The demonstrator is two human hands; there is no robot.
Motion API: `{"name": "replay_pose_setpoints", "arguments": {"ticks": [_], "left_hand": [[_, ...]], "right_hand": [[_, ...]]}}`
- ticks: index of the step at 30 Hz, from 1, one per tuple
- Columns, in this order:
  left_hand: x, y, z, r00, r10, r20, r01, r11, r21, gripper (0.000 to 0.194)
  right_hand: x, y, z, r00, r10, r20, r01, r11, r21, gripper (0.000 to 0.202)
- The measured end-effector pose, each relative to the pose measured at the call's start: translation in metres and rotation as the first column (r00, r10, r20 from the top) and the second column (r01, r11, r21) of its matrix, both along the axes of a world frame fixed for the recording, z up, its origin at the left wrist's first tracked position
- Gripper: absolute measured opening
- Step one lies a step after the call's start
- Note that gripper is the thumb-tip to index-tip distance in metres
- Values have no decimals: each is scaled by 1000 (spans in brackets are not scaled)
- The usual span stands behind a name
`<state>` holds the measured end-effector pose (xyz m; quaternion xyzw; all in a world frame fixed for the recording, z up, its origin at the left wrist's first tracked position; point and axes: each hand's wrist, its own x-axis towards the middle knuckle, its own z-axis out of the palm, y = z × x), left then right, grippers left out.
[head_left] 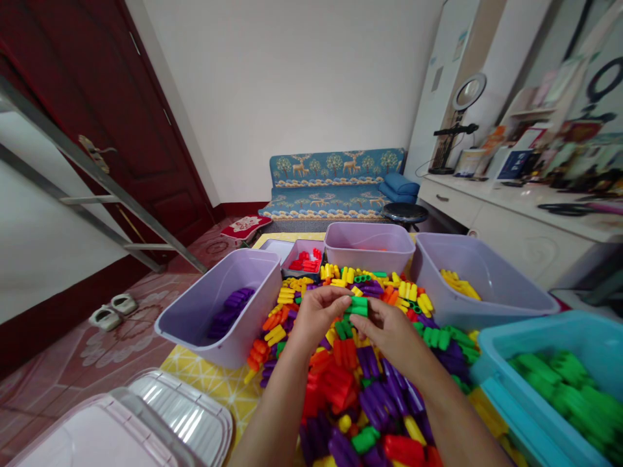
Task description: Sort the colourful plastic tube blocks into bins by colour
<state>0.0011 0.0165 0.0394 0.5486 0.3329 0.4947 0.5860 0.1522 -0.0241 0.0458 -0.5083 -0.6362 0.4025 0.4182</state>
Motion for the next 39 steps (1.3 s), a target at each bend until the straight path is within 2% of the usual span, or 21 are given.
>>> {"name": "replay_pose_setpoints", "arguments": {"ticks": [4, 6, 7, 8, 10, 11, 13, 15, 18, 21, 24, 26, 27, 29, 30, 31, 32, 33, 35, 37, 39], "left_hand": [[-1, 0, 1, 994, 26, -109, -21, 999, 49, 31], [-3, 2, -1, 987, 59, -148, -51, 997, 59, 31], [-4, 3, -2, 983, 71, -169, -60, 996, 66, 30], [-5, 4, -3, 979, 79, -189, -66, 995, 75, 29], [-7, 6, -6, 969, 91, -229, -71, 993, 97, 28], [-8, 8, -8, 964, 98, -248, -73, 991, 110, 28], [-9, 9, -10, 950, 120, -290, -80, 986, 144, 27], [-10, 10, -11, 931, 139, -338, -81, 980, 180, 26], [-9, 8, -9, 897, 167, -409, -79, 972, 223, 24], [-9, 6, -7, 836, 221, -502, -89, 958, 273, 22], [-11, 6, -8, 728, 304, -614, -82, 928, 362, 21], [-12, 6, -12, 644, 337, -686, -41, 912, 409, 23], [-12, 7, -15, 606, 337, -720, -7, 908, 419, 25], [-11, 7, -20, 548, 313, -776, 67, 908, 414, 29], [-11, 7, -22, 528, 301, -794, 96, 908, 409, 31], [-10, 7, -24, 514, 294, -806, 118, 906, 406, 33], [-9, 7, -26, 503, 294, -813, 129, 904, 407, 34], [-8, 7, -27, 495, 302, -814, 130, 901, 413, 33], [-5, 7, -28, 482, 321, -815, 125, 896, 427, 30], [-3, 7, -29, 480, 329, -813, 119, 894, 432, 26], [-2, 7, -29, 500, 319, -805, 114, 898, 426, 24]], "right_hand": [[10, 0, 1, 999, -14, -37, 13, 999, -38, 17], [18, 1, 6, 983, -114, -146, 109, 993, -45, 19], [22, 0, 9, 954, -198, -225, 195, 980, -33, 20], [25, 0, 12, 903, -286, -322, 299, 954, -9, 19], [31, -1, 20, 731, -404, -550, 516, 855, 57, 16], [34, -3, 25, 627, -411, -662, 608, 789, 86, 13], [39, -7, 34, 455, -348, -820, 732, 671, 121, 6], [45, -13, 42, 355, -280, -892, 797, 590, 132, 10], [58, -24, 48, 239, -233, -943, 850, 520, 87, 15], [70, -32, 49, 172, -244, -955, 851, 525, 19, 23], [73, -30, 46, 199, -291, -936, 826, 563, 1, 28], [67, -21, 40, 286, -343, -895, 800, 600, 26, 23], [62, -15, 35, 357, -379, -854, 775, 630, 44, 22], [49, -1, 21, 598, -440, -669, 673, 730, 122, 26], [41, 5, 11, 751, -420, -510, 562, 812, 158, 29], [34, 11, 0, 881, -348, -320, 415, 894, 168, 34], [27, 15, -12, 947, -289, -143, 313, 931, 189, 39], [21, 18, -24, 968, -250, 30, 238, 946, 220, 43], [11, 21, -43, 935, -195, 297, 129, 965, 230, 51], [6, 22, -54, 888, -154, 433, 80, 980, 185, 53], [5, 21, -56, 868, -142, 476, 71, 984, 163, 47]]}}
